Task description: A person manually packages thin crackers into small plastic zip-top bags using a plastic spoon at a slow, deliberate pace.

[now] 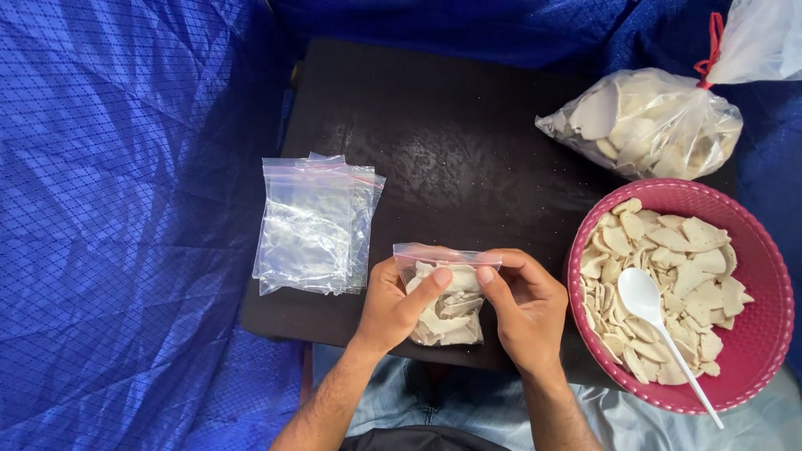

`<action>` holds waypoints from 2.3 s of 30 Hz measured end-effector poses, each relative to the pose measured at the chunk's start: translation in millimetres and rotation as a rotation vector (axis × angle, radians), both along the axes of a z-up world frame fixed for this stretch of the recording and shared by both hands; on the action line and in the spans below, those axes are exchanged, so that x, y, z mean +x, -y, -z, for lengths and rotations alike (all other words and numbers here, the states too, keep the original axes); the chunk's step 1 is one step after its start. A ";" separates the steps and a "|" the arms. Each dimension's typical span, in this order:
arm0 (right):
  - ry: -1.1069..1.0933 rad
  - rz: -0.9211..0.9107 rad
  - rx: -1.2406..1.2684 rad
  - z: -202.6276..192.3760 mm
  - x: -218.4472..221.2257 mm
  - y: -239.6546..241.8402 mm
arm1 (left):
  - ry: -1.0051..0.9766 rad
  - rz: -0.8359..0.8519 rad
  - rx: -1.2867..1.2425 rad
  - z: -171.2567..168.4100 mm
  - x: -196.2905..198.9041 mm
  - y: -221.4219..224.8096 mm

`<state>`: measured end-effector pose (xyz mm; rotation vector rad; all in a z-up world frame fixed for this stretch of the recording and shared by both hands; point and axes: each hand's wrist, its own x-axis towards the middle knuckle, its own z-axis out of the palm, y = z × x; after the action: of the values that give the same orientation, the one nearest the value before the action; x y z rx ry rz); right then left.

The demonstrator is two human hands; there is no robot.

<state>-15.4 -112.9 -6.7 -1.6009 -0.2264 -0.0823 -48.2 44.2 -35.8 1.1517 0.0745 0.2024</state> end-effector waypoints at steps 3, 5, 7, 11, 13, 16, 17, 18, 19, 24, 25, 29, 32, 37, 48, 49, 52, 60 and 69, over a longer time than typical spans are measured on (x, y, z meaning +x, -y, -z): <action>-0.066 0.010 -0.030 4.3 -7.5 1.4 | -0.065 0.050 0.139 -10.4 -4.3 -3.3; -0.093 0.040 -0.011 13.1 -7.1 0.2 | -0.091 0.047 0.184 -12.5 -6.0 -3.3; -0.123 0.073 0.006 20.4 -7.9 0.5 | -0.120 0.047 0.228 -14.9 -6.4 -3.7; -0.130 0.112 0.024 23.4 -11.7 3.4 | -0.116 0.089 0.236 -17.4 -6.8 -3.3; -0.133 0.113 0.031 23.3 -12.8 4.0 | -0.131 0.095 0.224 -15.1 -8.0 -2.1; -0.083 0.135 0.024 25.0 -13.4 3.8 | -0.058 0.029 0.140 -10.6 -7.7 -1.8; -0.052 0.121 0.017 24.4 -14.4 3.5 | -0.034 -0.001 0.115 -10.7 -7.4 -2.3; -0.020 0.107 0.010 23.9 -15.6 3.1 | -0.009 -0.031 0.090 -10.6 -7.4 -3.0; -0.022 0.104 0.009 24.1 -16.0 3.4 | -0.011 -0.034 0.089 -9.1 -7.7 -2.8; 0.049 0.047 0.016 24.0 -17.5 3.0 | 0.008 -0.056 0.116 -6.1 -8.9 -4.2; 0.049 0.042 0.015 24.4 -17.5 3.0 | 0.008 -0.061 0.116 -6.2 -8.9 -4.2; 0.063 0.036 0.011 24.9 -18.1 2.8 | 0.025 -0.063 0.126 -5.2 -8.5 -4.5; 0.069 0.030 0.008 26.5 -18.6 2.9 | 0.020 -0.068 0.128 -4.8 -7.9 -5.0; 0.090 0.014 -0.005 24.5 -18.3 1.9 | -0.004 -0.073 0.118 -6.0 -6.5 -5.1; 0.099 -0.013 0.008 23.4 -19.3 -0.8 | -0.004 -0.083 0.145 -2.8 -6.3 -6.7; 0.099 -0.015 0.008 22.5 -19.4 -1.9 | -0.004 -0.085 0.145 -3.9 -6.2 -7.4; 0.095 -0.010 -0.004 20.8 -20.5 -2.2 | -0.032 -0.073 0.136 -5.7 -6.3 -6.8; 0.079 0.003 -0.015 21.6 -20.0 -1.6 | -0.119 -0.072 0.144 -9.6 -5.3 -6.7; 0.076 0.018 -0.024 24.7 -20.1 0.1 | -0.096 -0.068 0.210 -6.8 -7.9 -5.9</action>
<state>-35.6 -112.9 -31.4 -1.6258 -0.2729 -0.1550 -56.1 50.1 -29.0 1.3694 0.1808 0.2192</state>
